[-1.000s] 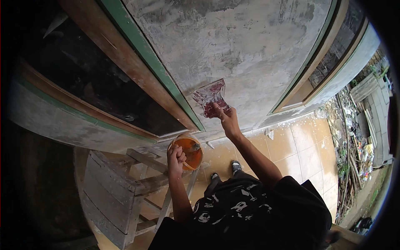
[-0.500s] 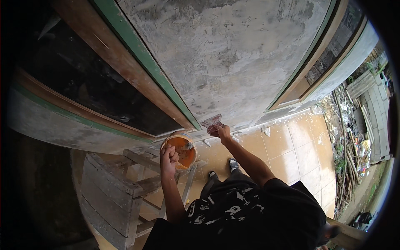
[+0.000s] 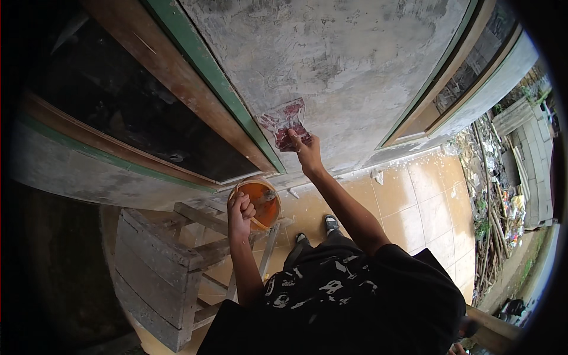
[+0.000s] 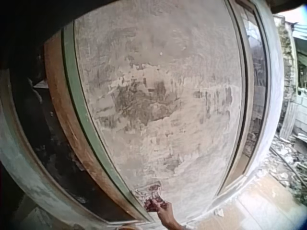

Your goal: The person applies wall filler to an exterior wall surface using a plastic scraper tool.

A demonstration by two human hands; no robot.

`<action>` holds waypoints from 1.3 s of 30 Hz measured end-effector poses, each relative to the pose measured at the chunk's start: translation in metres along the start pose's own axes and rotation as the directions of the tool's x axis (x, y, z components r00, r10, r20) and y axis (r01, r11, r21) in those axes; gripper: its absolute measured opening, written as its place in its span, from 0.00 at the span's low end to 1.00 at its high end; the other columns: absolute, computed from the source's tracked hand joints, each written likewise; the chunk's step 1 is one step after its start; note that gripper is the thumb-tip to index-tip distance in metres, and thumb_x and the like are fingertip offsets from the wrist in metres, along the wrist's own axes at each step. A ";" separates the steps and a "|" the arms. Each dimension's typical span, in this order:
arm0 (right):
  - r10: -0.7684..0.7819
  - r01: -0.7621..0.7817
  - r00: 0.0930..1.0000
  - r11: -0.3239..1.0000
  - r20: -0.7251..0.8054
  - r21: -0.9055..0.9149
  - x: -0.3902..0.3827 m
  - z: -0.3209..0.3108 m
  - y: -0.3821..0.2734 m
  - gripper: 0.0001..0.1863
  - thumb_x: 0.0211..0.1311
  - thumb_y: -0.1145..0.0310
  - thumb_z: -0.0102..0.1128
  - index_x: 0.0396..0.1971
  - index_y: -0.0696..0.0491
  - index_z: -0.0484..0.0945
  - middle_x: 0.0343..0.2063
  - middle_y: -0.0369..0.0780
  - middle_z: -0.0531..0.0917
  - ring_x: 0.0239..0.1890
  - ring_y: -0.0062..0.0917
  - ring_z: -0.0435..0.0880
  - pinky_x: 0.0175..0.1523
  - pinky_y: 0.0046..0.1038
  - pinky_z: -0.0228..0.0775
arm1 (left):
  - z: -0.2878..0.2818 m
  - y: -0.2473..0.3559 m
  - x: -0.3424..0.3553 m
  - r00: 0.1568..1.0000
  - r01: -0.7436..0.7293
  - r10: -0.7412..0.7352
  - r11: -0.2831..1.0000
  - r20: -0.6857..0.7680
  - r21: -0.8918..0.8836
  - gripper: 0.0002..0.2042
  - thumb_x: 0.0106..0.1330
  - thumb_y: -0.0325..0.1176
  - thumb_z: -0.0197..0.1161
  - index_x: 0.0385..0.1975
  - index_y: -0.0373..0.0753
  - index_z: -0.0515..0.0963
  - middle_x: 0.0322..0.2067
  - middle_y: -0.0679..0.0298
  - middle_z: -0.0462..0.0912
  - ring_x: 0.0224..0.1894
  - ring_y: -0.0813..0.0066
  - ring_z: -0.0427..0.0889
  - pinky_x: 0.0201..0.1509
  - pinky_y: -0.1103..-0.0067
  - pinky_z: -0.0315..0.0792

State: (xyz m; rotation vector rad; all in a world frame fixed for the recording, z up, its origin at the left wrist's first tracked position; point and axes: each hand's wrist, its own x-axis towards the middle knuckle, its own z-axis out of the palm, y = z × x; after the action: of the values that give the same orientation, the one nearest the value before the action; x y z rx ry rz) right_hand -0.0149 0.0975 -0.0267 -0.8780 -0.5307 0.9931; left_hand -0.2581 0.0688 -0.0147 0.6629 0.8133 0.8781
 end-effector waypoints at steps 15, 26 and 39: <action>0.349 -0.359 0.896 0.933 -0.274 0.017 0.010 -0.105 0.060 0.11 0.63 0.73 0.52 0.29 0.67 0.77 0.26 0.49 0.83 0.27 0.35 0.85 0.29 0.33 0.83 | 0.000 0.007 -0.005 1.000 -0.005 0.005 1.000 0.003 0.002 0.07 0.64 0.27 0.50 0.24 0.44 0.65 0.13 0.76 0.50 0.11 0.88 0.46 0.16 0.85 0.45; -0.051 0.052 0.998 0.999 0.026 -0.017 -0.011 -0.036 -0.036 0.13 0.64 0.65 0.57 0.36 0.62 0.79 0.29 0.43 0.84 0.29 0.27 0.85 0.29 0.28 0.79 | -0.004 -0.001 -0.003 0.999 -0.037 0.037 0.998 0.016 -0.043 0.02 0.65 0.27 0.51 0.31 0.42 0.70 0.13 0.76 0.50 0.11 0.88 0.47 0.16 0.85 0.45; 0.393 -0.460 0.805 0.886 -0.445 -0.050 -0.011 -0.194 0.123 0.13 0.62 0.68 0.57 0.39 0.63 0.75 0.30 0.46 0.83 0.27 0.33 0.85 0.28 0.32 0.82 | 0.023 -0.003 -0.011 1.000 -0.012 0.011 1.000 -0.028 -0.023 0.11 0.62 0.26 0.53 0.22 0.47 0.59 0.14 0.76 0.51 0.12 0.88 0.47 0.16 0.85 0.45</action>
State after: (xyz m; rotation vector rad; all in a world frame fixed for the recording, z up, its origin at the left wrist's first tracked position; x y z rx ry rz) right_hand 0.0616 0.0444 -0.2367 -1.3572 -0.0265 1.1323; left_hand -0.2418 0.0538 -0.0011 0.6371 0.8241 0.9079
